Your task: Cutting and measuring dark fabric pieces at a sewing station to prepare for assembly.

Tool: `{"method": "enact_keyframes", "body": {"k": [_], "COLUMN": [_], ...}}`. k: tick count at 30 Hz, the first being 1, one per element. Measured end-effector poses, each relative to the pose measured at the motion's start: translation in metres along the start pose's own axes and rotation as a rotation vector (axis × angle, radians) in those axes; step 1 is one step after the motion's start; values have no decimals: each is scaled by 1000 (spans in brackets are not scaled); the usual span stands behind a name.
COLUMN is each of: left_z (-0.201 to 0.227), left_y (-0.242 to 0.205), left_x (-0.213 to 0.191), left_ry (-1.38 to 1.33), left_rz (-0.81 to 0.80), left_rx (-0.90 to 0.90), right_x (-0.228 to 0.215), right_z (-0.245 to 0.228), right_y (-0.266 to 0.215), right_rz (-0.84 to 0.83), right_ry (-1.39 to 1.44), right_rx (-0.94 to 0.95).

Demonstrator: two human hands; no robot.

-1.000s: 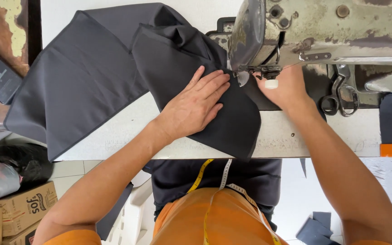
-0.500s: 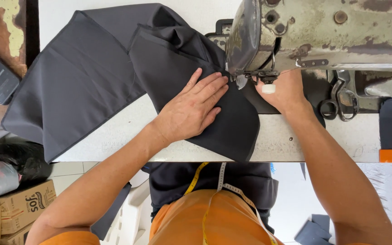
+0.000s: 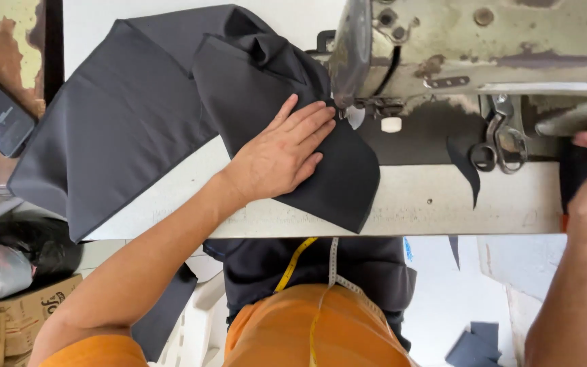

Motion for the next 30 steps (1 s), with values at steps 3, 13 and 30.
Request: {"method": "enact_keyframes", "body": {"k": [3,13,30], "left_z": [7,10,96], "left_y": [-3,-10,9], "left_x": [0,13,31], "left_ry": [-13,66,95], "left_rz": [-22,43,124], "left_rx": [-7,-10,-482], "right_x": [-10,39,54], "right_z": [-26,-100,-110], "right_y": [-35,-187,-109], "right_rz": [-77,-430,-474], "right_ry": [218,89,-223], "right_rx": [-134,-970,-1108]}}
Point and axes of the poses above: each hand's wrist, its own y-axis towards the middle knuckle, its own x-axis out of the palm, z = x × y, the point moved 1 cm from there along y, towards the middle knuckle, and after that the axes turned 4 degrees about z, right-handed, at the moved point
